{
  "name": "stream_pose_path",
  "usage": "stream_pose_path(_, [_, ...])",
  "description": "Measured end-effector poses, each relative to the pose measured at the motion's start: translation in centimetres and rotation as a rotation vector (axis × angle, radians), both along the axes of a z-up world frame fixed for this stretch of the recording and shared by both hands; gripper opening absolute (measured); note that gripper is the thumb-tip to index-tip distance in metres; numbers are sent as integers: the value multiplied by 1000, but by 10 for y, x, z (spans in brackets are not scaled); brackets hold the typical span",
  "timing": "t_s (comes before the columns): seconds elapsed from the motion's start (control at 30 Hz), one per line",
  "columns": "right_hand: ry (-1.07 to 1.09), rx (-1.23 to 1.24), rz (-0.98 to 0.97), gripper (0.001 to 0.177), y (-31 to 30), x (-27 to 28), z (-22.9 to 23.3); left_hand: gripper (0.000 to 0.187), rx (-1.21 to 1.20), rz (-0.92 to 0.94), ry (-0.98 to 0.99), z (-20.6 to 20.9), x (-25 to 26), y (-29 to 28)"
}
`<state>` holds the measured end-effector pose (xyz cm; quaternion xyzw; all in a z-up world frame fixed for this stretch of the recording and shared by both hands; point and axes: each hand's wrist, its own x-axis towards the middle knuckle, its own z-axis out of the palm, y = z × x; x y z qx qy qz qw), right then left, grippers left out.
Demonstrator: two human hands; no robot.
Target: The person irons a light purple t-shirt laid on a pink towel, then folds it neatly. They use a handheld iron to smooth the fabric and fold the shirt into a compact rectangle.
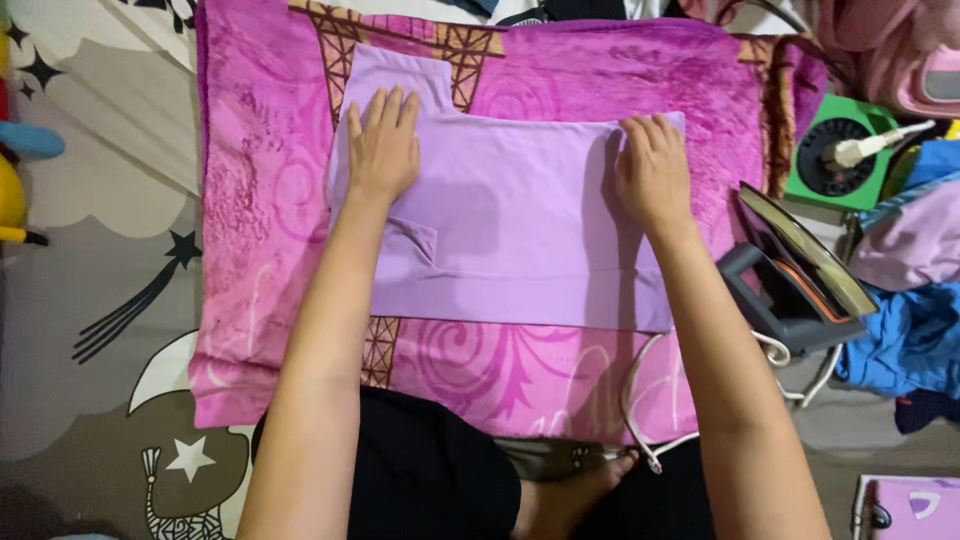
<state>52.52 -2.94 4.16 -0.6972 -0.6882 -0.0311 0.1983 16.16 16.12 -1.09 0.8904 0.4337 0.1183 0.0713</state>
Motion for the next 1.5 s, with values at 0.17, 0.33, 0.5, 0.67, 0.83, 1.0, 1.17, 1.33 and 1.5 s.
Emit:
stream_pose_path(0.17, [-91,-64,-47,40,16,13,-19,62,22,6,11,-9,10,38])
stream_pose_path(0.33, [-55,-78,-98,31,17,11,-27,69,19,-4,25,-3,16,56])
stream_pose_path(0.5, [-90,-93,-152,24,15,10,-21,47,43,10,95,5,21,64])
stream_pose_path(0.67, [-99,31,-87,15,4,8,-10,40,119,-60,56,3,10,67])
stream_pose_path(0.83, [-55,89,-40,23,-9,5,7,30,141,-140,-86,25,-14,56])
stream_pose_path(1.0, [-148,164,-62,24,-26,-5,18,31,102,-236,-163,68,-44,16])
stream_pose_path(1.17, [-151,196,-78,22,-54,-19,26,34,124,-230,-177,85,-65,-33])
stream_pose_path(1.33, [-110,205,-69,23,-88,-36,24,32,108,-213,-175,75,-85,-75])
stream_pose_path(1.5, [-11,200,-67,23,-107,-52,16,27,35,-129,-111,45,-97,-106])
